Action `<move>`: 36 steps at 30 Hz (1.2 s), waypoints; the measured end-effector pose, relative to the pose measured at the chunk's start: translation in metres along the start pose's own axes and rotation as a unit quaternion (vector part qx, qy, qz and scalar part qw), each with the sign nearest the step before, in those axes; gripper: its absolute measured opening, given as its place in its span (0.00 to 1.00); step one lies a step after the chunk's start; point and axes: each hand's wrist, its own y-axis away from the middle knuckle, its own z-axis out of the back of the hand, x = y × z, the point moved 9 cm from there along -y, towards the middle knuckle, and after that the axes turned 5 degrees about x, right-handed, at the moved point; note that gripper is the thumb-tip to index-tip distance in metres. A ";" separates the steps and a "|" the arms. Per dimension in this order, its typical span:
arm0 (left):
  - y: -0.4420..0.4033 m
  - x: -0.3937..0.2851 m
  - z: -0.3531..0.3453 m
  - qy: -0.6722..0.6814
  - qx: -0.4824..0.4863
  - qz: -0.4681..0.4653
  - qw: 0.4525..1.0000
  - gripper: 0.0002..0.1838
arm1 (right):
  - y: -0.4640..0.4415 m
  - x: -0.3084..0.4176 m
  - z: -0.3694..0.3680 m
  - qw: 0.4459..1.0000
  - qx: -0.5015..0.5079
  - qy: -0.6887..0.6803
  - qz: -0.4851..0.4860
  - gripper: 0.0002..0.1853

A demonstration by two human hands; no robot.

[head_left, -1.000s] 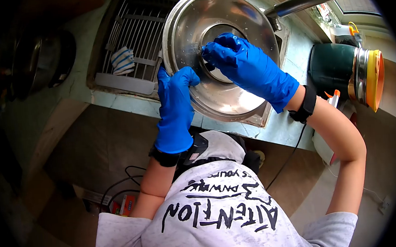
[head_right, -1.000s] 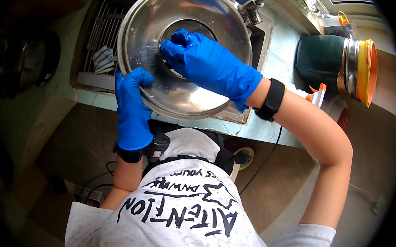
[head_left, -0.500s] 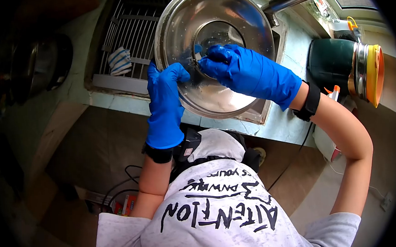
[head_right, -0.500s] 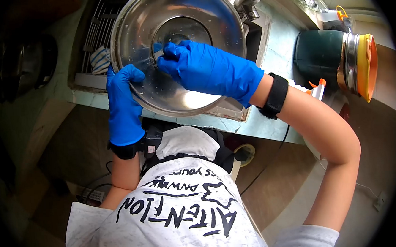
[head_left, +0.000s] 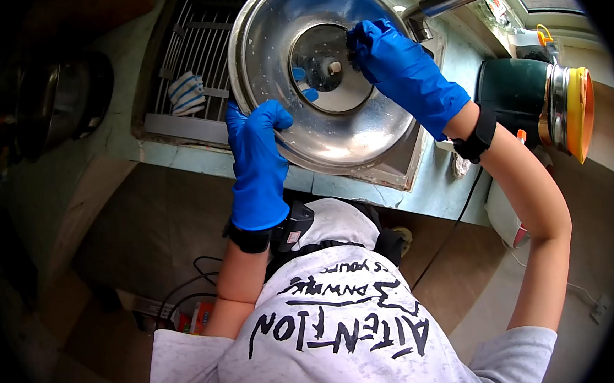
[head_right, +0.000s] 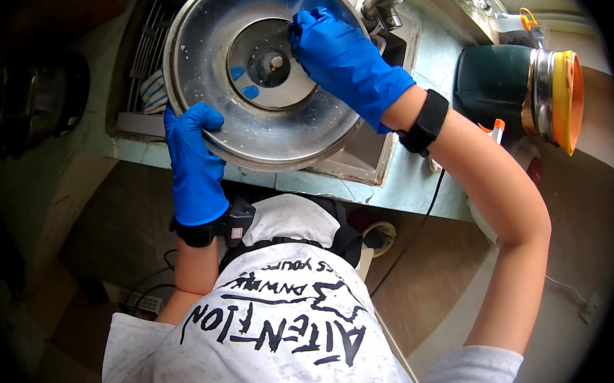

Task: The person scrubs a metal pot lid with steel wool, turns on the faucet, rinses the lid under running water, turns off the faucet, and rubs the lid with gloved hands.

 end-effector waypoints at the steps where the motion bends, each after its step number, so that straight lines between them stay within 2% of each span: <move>1: 0.000 -0.002 0.002 0.015 -0.011 -0.008 1.000 0.09 | 0.002 -0.001 -0.004 0.999 0.030 0.007 -0.029 0.05; 2: -0.002 -0.001 0.004 0.016 -0.012 -0.009 1.000 0.09 | 0.006 0.010 -0.007 0.997 0.042 0.056 0.011 0.05; 5: -0.002 0.005 0.013 0.038 -0.039 0.011 0.998 0.11 | 0.011 0.014 -0.006 1.000 -0.007 0.024 0.002 0.06; 7: 0.002 -0.004 0.000 -0.007 0.020 -0.003 1.000 0.13 | -0.002 -0.001 -0.001 0.998 -0.046 -0.013 -0.044 0.06; 9: 0.000 0.004 0.003 -0.004 0.015 0.002 1.000 0.13 | -0.008 0.006 0.003 0.999 -0.033 -0.013 -0.003 0.07; 11: -0.001 0.005 0.003 -0.001 0.015 0.007 1.000 0.13 | -0.015 0.043 0.010 0.995 -0.002 -0.056 0.085 0.07; 12: 0.000 0.001 0.004 -0.002 0.009 0.003 1.000 0.13 | -0.013 0.053 0.009 0.990 0.030 -0.095 0.096 0.06; 13: 0.001 -0.004 0.006 -0.004 0.001 0.000 1.000 0.12 | -0.010 0.069 0.012 0.982 0.018 -0.084 0.166 0.06; 15: 0.000 -0.008 0.012 -0.006 -0.007 -0.006 1.000 0.12 | -0.004 0.081 0.001 0.972 0.110 -0.059 0.198 0.08; 16: 0.000 -0.008 0.014 -0.012 -0.009 -0.003 1.000 0.11 | 0.005 0.092 0.000 0.959 0.091 -0.001 0.270 0.10; 20: 0.002 0.001 0.019 0.006 -0.025 0.024 0.999 0.10 | 0.022 0.098 -0.001 0.933 0.143 -0.029 0.330 0.12; 24: 0.007 0.000 0.021 0.007 -0.029 0.011 0.999 0.10 | 0.036 0.096 -0.003 0.915 0.153 -0.040 0.371 0.12; 29: 0.005 -0.005 0.010 -0.024 0.015 0.013 1.000 0.14 | 0.039 0.096 -0.004 0.895 0.209 0.010 0.394 0.16; 32: 0.006 -0.009 0.007 -0.043 0.004 0.000 0.999 0.17 | 0.020 0.088 0.013 0.929 0.112 0.001 0.353 0.14; 33: 0.005 -0.010 0.007 -0.040 0.003 -0.004 0.999 0.17 | 0.005 0.063 0.009 0.914 0.164 -0.326 0.179 0.16; 35: 0.006 -0.005 0.009 -0.019 -0.002 0.012 1.000 0.19 | -0.007 0.055 0.023 0.941 0.077 -0.297 0.140 0.19; 36: 0.006 -0.006 0.010 -0.017 -0.004 0.012 1.000 0.19 | -0.001 0.069 0.043 0.960 0.036 -0.114 0.254 0.20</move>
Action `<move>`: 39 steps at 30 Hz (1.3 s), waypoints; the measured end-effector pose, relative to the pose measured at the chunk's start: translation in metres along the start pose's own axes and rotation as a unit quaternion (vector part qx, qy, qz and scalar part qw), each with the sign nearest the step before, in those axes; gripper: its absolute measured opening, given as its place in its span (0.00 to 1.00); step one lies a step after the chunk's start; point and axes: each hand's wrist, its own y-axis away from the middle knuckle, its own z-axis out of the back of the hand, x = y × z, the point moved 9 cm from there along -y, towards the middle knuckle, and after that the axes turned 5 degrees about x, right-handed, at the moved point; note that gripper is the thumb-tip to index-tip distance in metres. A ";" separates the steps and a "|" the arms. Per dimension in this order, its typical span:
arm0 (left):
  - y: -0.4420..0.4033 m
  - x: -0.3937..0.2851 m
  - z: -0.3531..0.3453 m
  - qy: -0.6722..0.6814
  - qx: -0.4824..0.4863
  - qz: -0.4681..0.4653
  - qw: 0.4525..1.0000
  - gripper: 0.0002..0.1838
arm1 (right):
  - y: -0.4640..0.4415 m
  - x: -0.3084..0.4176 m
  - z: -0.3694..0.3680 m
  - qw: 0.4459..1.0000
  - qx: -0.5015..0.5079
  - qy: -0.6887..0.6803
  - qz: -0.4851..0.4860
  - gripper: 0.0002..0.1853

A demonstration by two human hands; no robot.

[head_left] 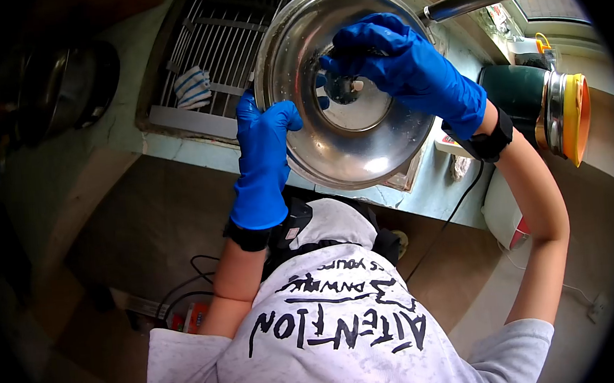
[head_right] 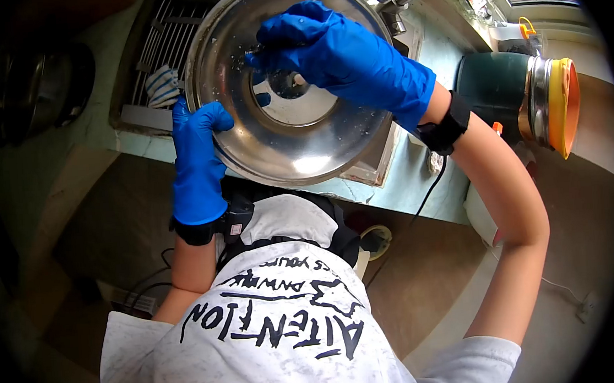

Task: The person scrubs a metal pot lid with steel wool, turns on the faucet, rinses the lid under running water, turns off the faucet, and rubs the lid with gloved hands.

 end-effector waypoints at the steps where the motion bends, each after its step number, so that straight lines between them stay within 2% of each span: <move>1: 0.000 -0.003 -0.001 0.003 0.015 -0.013 1.000 0.19 | 0.003 0.001 0.004 1.000 0.003 0.000 0.003 0.20; 3: 0.000 -0.007 -0.001 0.010 0.027 -0.027 0.999 0.18 | 0.009 -0.004 0.007 0.989 0.025 0.144 -0.035 0.19; 4: 0.001 -0.010 0.001 -0.004 0.019 -0.040 0.999 0.17 | 0.011 -0.004 0.009 0.985 0.000 0.163 -0.050 0.16; 5: 0.001 -0.014 0.002 -0.019 0.012 -0.054 0.998 0.15 | 0.012 -0.004 0.003 0.985 0.001 0.163 -0.048 0.16; 7: 0.006 -0.018 -0.001 -0.017 0.006 -0.057 0.998 0.14 | 0.020 -0.026 -0.005 0.973 0.015 0.156 -0.171 0.13; 9: 0.012 -0.024 -0.003 -0.016 0.001 -0.058 0.998 0.14 | 0.021 -0.027 -0.008 0.974 0.026 0.161 -0.156 0.15; 11: 0.016 -0.028 -0.008 0.039 0.032 -0.054 0.997 0.14 | 0.027 -0.040 -0.006 0.962 0.005 0.161 -0.220 0.16; 12: 0.015 -0.027 -0.006 0.040 0.031 -0.054 0.997 0.14 | 0.028 -0.040 -0.009 0.962 0.006 0.161 -0.220 0.16; 14: 0.013 -0.032 0.000 0.022 0.020 -0.089 0.996 0.14 | 0.030 -0.029 -0.011 0.980 -0.030 0.109 -0.164 0.08; 17: 0.010 -0.029 0.012 0.032 -0.018 -0.091 0.995 0.12 | 0.036 -0.026 -0.027 0.978 0.001 0.150 -0.142 0.08; 18: 0.010 -0.029 0.015 0.037 -0.024 -0.100 0.994 0.08 | 0.037 -0.024 -0.029 0.978 0.000 0.147 -0.147 0.08; 22: 0.007 -0.035 0.014 0.064 -0.005 -0.129 0.990 0.08 | 0.036 -0.016 -0.039 0.979 -0.003 0.085 -0.188 0.05; 23: 0.007 -0.037 0.015 0.063 -0.009 -0.137 0.989 0.09 | 0.035 -0.011 -0.045 0.978 0.012 0.125 -0.169 0.04; 26: 0.004 -0.037 0.016 0.065 -0.020 -0.151 0.986 0.10 | 0.034 -0.015 -0.068 0.959 0.058 0.103 -0.258 0.06; 29: 0.003 -0.036 0.015 0.048 -0.025 -0.170 0.984 0.11 | 0.019 0.011 -0.069 0.974 0.046 0.050 -0.215 0.15; 30: 0.003 -0.036 0.014 0.028 -0.025 -0.182 0.983 0.11 | 0.014 0.014 -0.070 0.974 0.045 0.050 -0.217 0.15; 32: 0.002 -0.033 0.015 0.039 -0.027 -0.179 0.983 0.10 | 0.010 0.017 -0.059 0.973 -0.053 -0.069 -0.216 0.20; 35: 0.000 -0.031 0.017 0.045 -0.031 -0.166 0.985 0.10 | 0.008 0.016 -0.057 0.974 -0.047 -0.089 -0.201 0.21; 36: -0.001 -0.030 0.018 0.038 -0.031 -0.155 0.987 0.10 | 0.009 0.018 -0.057 0.983 -0.014 -0.019 -0.183 0.19; 37: -0.001 -0.031 0.020 0.039 -0.034 -0.157 0.986 0.10 | 0.014 0.013 -0.056 0.983 -0.014 -0.019 -0.181 0.19; 39: 0.000 -0.032 0.017 0.042 -0.018 -0.150 0.988 0.10 | 0.027 0.007 -0.071 0.982 0.112 0.105 -0.113 0.23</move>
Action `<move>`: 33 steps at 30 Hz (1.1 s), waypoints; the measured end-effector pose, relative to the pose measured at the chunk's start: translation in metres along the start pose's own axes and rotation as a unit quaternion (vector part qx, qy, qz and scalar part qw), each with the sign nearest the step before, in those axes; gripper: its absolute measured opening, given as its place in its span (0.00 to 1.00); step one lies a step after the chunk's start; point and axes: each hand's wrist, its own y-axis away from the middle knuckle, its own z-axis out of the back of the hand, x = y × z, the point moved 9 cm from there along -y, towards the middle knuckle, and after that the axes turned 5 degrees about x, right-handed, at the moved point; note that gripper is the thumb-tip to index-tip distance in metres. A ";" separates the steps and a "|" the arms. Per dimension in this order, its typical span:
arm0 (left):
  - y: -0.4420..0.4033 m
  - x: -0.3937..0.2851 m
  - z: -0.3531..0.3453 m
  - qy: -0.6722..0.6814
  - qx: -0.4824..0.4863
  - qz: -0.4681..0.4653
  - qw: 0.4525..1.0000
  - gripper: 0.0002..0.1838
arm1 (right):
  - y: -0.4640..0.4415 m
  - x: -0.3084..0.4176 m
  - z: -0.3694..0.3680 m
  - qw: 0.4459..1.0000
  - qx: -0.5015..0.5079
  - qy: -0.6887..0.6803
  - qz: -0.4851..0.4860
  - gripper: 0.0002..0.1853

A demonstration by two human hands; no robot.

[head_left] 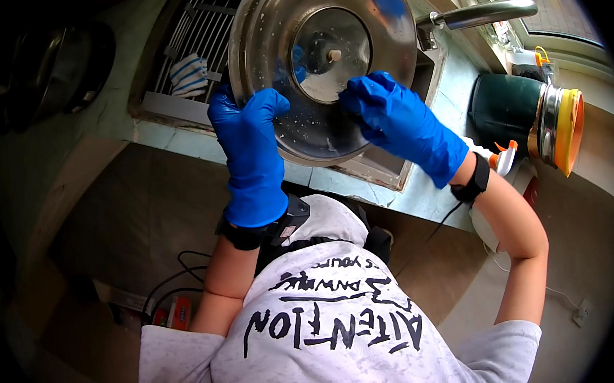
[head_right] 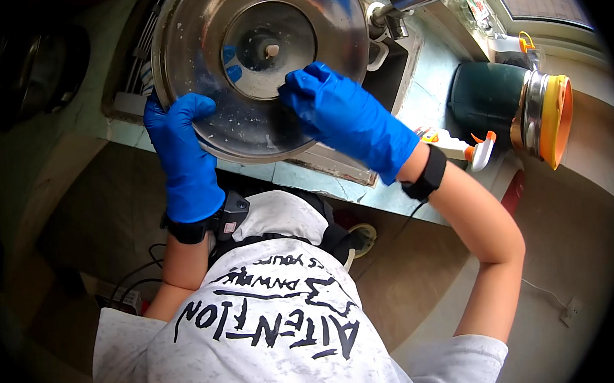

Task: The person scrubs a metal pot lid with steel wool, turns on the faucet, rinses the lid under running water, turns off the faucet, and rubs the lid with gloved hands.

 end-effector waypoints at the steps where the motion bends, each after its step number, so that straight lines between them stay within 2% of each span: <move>1: 0.000 -0.001 -0.001 0.000 -0.001 0.001 1.000 0.10 | 0.004 -0.005 0.005 0.998 0.020 0.042 0.038 0.23; 2: 0.000 0.001 0.000 0.008 -0.006 0.015 1.000 0.10 | 0.004 -0.009 0.020 0.994 -0.029 0.071 0.080 0.13; 4: 0.000 0.002 0.001 0.014 -0.013 0.027 0.999 0.10 | 0.004 -0.043 0.025 0.999 0.028 0.035 0.019 0.11; 6: 0.002 0.006 -0.002 0.030 -0.004 0.043 0.999 0.10 | 0.001 -0.060 0.031 0.997 0.044 0.035 0.058 0.19; 7: 0.003 0.010 -0.001 0.023 -0.008 0.058 0.998 0.11 | -0.002 -0.066 0.042 0.998 0.000 0.010 0.066 0.17; 8: 0.004 0.009 -0.002 0.022 -0.006 0.058 0.998 0.11 | -0.006 -0.062 0.049 0.994 0.027 0.067 0.082 0.15; 9: 0.005 0.010 -0.007 0.006 0.015 0.070 0.997 0.12 | -0.006 -0.090 0.041 0.997 0.049 -0.053 -0.035 0.15; 10: 0.007 0.011 -0.012 -0.009 0.035 0.082 0.996 0.13 | -0.007 -0.111 0.031 0.971 0.070 -0.173 -0.151 0.15; 11: 0.008 0.008 -0.010 -0.009 0.022 0.070 0.997 0.11 | -0.014 -0.104 0.031 0.979 0.059 -0.147 -0.126 0.15; 12: 0.006 0.009 -0.009 -0.010 0.022 0.070 0.997 0.11 | -0.013 -0.066 0.050 0.998 -0.004 0.037 0.052 0.15; 14: 0.001 0.009 0.005 -0.013 -0.014 0.054 0.998 0.10 | -0.004 -0.055 0.041 0.990 -0.050 0.065 0.112 0.14; 16: 0.000 0.007 0.003 0.007 0.001 0.057 0.998 0.08 | 0.001 -0.045 0.024 0.991 -0.027 0.108 0.073 0.14; 18: -0.002 0.004 0.002 0.018 -0.010 0.030 0.999 0.07 | 0.001 -0.028 0.011 0.994 -0.049 0.100 0.006 0.08; 20: 0.001 0.005 0.000 0.025 -0.019 0.035 0.999 0.07 | 0.003 -0.031 -0.019 0.983 -0.007 -0.009 -0.185 0.07; 22: 0.002 0.009 -0.004 0.030 -0.022 0.041 0.998 0.08 | -0.008 0.012 -0.001 0.993 -0.086 -0.014 -0.078 0.07; 23: 0.003 0.013 -0.005 0.021 -0.021 0.043 0.999 0.09 | -0.013 0.015 0.002 0.993 -0.087 -0.014 -0.081 0.07; 24: 0.004 0.017 -0.006 0.011 -0.020 0.044 0.999 0.10 | -0.015 0.006 0.003 0.971 -0.101 -0.184 -0.116 0.10; 25: 0.005 0.022 -0.007 0.009 -0.017 0.045 0.999 0.10 | -0.017 -0.001 0.002 0.919 -0.113 -0.348 -0.147 0.13; 26: 0.006 0.021 -0.008 0.018 -0.015 0.020 1.000 0.10 | -0.020 -0.015 -0.017 0.777 -0.080 -0.573 -0.248 0.14; 28: 0.007 0.017 -0.012 0.028 -0.014 -0.005 0.999 0.10 | -0.026 -0.016 -0.008 0.755 -0.069 -0.606 -0.241 0.16; 29: 0.008 0.015 -0.012 0.038 -0.023 0.000 0.999 0.10 | -0.026 -0.017 -0.010 0.756 -0.067 -0.606 -0.239 0.16; 30: 0.008 0.014 -0.012 0.049 -0.031 0.006 0.998 0.11 | -0.027 -0.013 0.000 0.855 -0.078 -0.476 -0.190 0.17; 31: 0.006 0.015 -0.010 0.048 -0.032 0.006 0.998 0.11 | -0.026 -0.004 0.008 0.929 -0.087 -0.332 -0.137 0.18; 32: 0.005 0.017 -0.004 0.045 -0.052 0.014 0.998 0.08 | -0.020 -0.005 0.005 0.929 -0.086 -0.332 -0.137 0.18; 33: 0.005 0.019 0.000 0.042 -0.072 0.022 0.996 0.06 | -0.011 -0.002 0.009 0.951 -0.109 -0.268 -0.109 0.18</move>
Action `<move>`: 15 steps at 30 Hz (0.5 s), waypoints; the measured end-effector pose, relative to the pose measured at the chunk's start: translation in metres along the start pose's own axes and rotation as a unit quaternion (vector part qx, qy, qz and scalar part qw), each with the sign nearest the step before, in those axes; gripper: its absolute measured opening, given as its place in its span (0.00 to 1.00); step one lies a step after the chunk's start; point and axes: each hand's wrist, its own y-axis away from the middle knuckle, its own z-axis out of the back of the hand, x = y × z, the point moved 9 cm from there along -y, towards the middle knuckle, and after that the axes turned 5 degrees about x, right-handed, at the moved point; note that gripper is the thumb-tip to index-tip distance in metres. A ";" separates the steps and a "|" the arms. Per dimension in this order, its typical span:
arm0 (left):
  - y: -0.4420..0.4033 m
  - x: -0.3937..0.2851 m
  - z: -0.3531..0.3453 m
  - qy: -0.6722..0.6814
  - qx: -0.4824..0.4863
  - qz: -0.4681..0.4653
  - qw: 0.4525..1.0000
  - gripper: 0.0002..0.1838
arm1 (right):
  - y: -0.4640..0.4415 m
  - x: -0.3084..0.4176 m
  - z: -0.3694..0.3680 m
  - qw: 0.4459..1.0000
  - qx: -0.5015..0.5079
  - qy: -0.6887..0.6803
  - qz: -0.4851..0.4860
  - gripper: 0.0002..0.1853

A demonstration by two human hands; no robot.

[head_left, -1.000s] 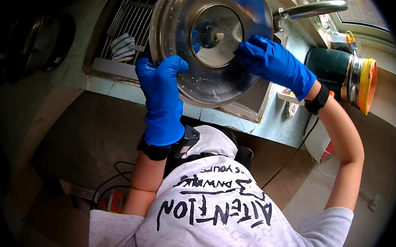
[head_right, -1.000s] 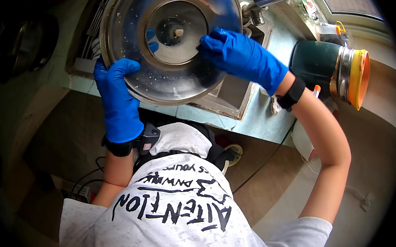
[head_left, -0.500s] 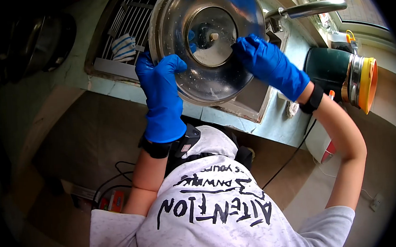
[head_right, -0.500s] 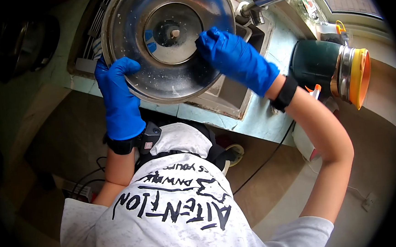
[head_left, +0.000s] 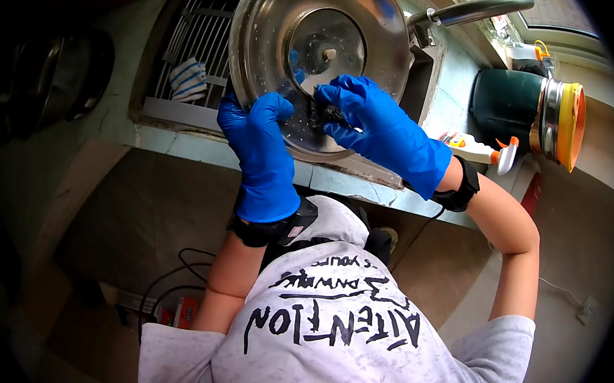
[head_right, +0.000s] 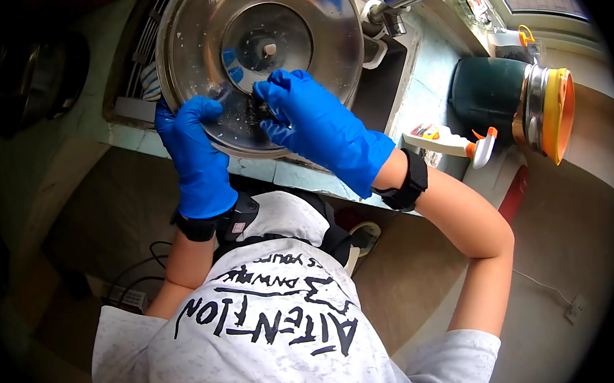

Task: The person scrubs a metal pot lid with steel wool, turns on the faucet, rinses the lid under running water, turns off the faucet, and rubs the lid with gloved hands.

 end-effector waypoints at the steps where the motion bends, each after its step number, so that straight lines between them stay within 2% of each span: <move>1: -0.001 0.000 0.000 0.001 0.000 0.001 1.000 0.06 | 0.008 0.004 0.005 0.997 -0.017 0.061 0.041 0.19; 2: -0.002 0.001 -0.003 0.001 0.021 0.009 1.000 0.05 | 0.010 -0.007 -0.001 0.994 0.039 0.092 0.033 0.19; 6: -0.003 -0.002 -0.006 -0.016 0.049 0.013 0.999 0.03 | 0.017 -0.022 0.007 0.948 0.120 0.271 0.119 0.15; 9: -0.003 -0.002 -0.007 -0.021 0.057 0.032 0.998 0.04 | 0.007 -0.041 0.034 0.904 0.109 0.377 0.168 0.14; 11: -0.004 -0.002 -0.008 -0.031 0.070 0.029 0.997 0.04 | -0.003 -0.054 0.048 0.896 0.102 0.397 0.169 0.20; 12: -0.004 -0.001 -0.010 -0.039 0.082 0.028 0.995 0.05 | -0.008 -0.043 0.056 0.891 0.059 0.386 0.230 0.18; 13: -0.003 -0.001 -0.010 -0.040 0.083 0.028 0.995 0.05 | -0.014 -0.043 0.060 0.881 0.068 0.419 0.207 0.17; 15: -0.003 0.002 -0.011 -0.036 0.100 0.044 0.993 0.06 | -0.017 -0.039 0.059 0.876 0.046 0.414 0.242 0.16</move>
